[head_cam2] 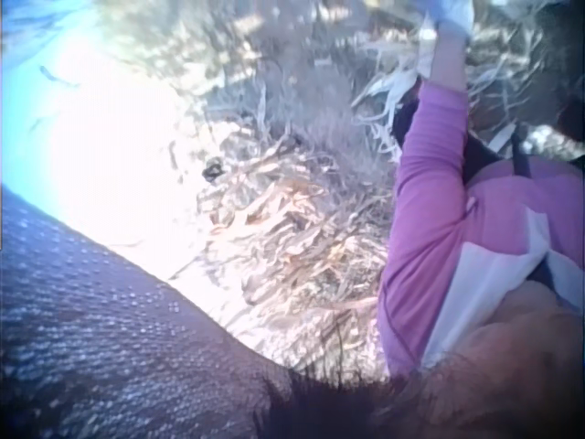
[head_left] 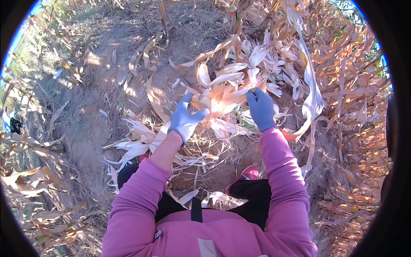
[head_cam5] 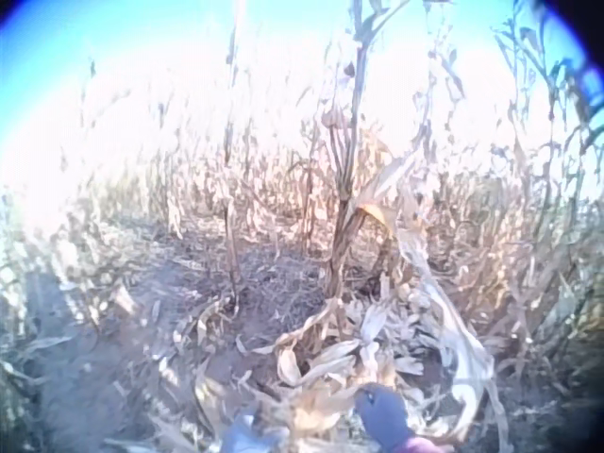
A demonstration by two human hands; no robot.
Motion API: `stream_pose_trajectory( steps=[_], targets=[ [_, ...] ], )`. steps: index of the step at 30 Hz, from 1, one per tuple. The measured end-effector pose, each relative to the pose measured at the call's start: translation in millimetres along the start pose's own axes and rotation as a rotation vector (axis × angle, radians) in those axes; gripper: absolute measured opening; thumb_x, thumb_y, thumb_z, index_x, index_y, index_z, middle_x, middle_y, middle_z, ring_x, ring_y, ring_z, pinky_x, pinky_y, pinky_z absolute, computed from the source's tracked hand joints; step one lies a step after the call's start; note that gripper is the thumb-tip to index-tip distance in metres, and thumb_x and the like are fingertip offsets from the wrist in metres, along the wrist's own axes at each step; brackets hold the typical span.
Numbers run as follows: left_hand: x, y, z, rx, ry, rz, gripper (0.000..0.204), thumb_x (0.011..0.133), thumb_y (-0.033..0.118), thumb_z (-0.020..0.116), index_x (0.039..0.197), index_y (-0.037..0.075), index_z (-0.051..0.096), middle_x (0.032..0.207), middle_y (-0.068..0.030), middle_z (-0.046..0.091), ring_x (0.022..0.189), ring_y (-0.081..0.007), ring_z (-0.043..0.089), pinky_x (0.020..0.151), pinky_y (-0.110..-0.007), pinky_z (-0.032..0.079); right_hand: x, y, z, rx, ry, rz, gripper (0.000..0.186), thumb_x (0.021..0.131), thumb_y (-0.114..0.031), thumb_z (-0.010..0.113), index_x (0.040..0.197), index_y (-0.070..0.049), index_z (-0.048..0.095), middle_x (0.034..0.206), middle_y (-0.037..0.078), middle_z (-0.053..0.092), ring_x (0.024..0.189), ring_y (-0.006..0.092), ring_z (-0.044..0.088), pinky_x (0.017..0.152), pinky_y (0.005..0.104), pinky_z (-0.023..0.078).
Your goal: The person sits in a cornfield and repeatedly shucks corn cobs by hand, peeling back the husks and removing silk. The husks are discarded on the ground as the person works through multiple cobs.
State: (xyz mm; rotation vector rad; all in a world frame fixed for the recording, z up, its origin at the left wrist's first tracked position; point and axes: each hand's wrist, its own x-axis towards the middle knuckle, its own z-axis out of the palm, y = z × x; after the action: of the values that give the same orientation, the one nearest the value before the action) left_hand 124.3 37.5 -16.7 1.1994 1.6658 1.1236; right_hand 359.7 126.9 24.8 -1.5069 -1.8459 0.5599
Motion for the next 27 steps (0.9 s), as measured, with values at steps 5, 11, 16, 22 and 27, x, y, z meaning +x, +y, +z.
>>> stream_pose_trajectory(
  steps=[5, 11, 16, 22, 27],
  targets=[
    [-27.7, 14.9, 25.1, 0.320, -0.244, 0.090, 0.109, 0.066, 0.052, 0.077, 0.144, 0.001, 0.021, 0.140, -0.0236, 0.038, 0.129, -0.0344, 0.040, 0.106, -0.040, 0.034, -34.9, -29.7, -32.1, 0.075, -0.083, 0.031, 0.024, 0.087, -0.025, 0.055, 0.088, -0.003, 0.063, 0.067, 0.013, 0.064, 0.063, 0.0269, 0.064, 0.061, 0.0376, 0.048],
    [-25.3, -15.7, 33.7, 0.013, -0.384, -0.082, 0.075, 0.078, 0.043, 0.069, 0.133, 0.000, 0.041, 0.116, -0.0192, 0.060, 0.107, -0.0292, 0.059, 0.094, -0.036, 0.045, -63.7, -40.3, -37.5, 0.575, -0.240, 0.232, 0.023, 0.088, -0.019, 0.053, 0.088, 0.003, 0.060, 0.074, 0.006, 0.061, 0.066, 0.0117, 0.061, 0.063, 0.0252, 0.051],
    [-12.9, -33.4, 26.1, -0.323, -0.219, -0.178, 0.037, 0.089, 0.022, 0.058, 0.119, 0.000, 0.057, 0.107, -0.0076, 0.063, 0.094, -0.0167, 0.058, 0.085, -0.032, 0.046, -61.2, -37.0, -32.7, 0.682, -0.313, 0.241, 0.022, 0.090, -0.020, 0.055, 0.095, 0.001, 0.061, 0.077, 0.003, 0.059, 0.072, 0.0102, 0.059, 0.071, 0.0250, 0.050],
    [17.0, -29.6, -12.8, -0.700, 0.075, -0.289, 0.026, 0.093, 0.017, 0.054, 0.115, 0.002, 0.054, 0.103, -0.0082, 0.061, 0.093, -0.0185, 0.061, 0.080, -0.033, 0.050, -57.5, -24.4, -49.9, 0.870, -0.303, 0.199, 0.033, 0.091, -0.018, 0.057, 0.121, -0.004, 0.053, 0.097, 0.006, 0.062, 0.076, 0.0110, 0.059, 0.072, 0.0255, 0.050],
    [21.6, -40.6, -13.5, -0.829, 0.186, -0.244, 0.024, 0.094, 0.015, 0.051, 0.114, 0.002, 0.053, 0.101, -0.0097, 0.062, 0.090, -0.0200, 0.062, 0.078, -0.033, 0.052, -51.3, -4.5, -52.9, 0.819, -0.033, 0.344, 0.039, 0.092, -0.019, 0.055, 0.129, -0.007, 0.049, 0.099, 0.007, 0.063, 0.072, 0.0107, 0.059, 0.070, 0.0240, 0.048]
  ],
)
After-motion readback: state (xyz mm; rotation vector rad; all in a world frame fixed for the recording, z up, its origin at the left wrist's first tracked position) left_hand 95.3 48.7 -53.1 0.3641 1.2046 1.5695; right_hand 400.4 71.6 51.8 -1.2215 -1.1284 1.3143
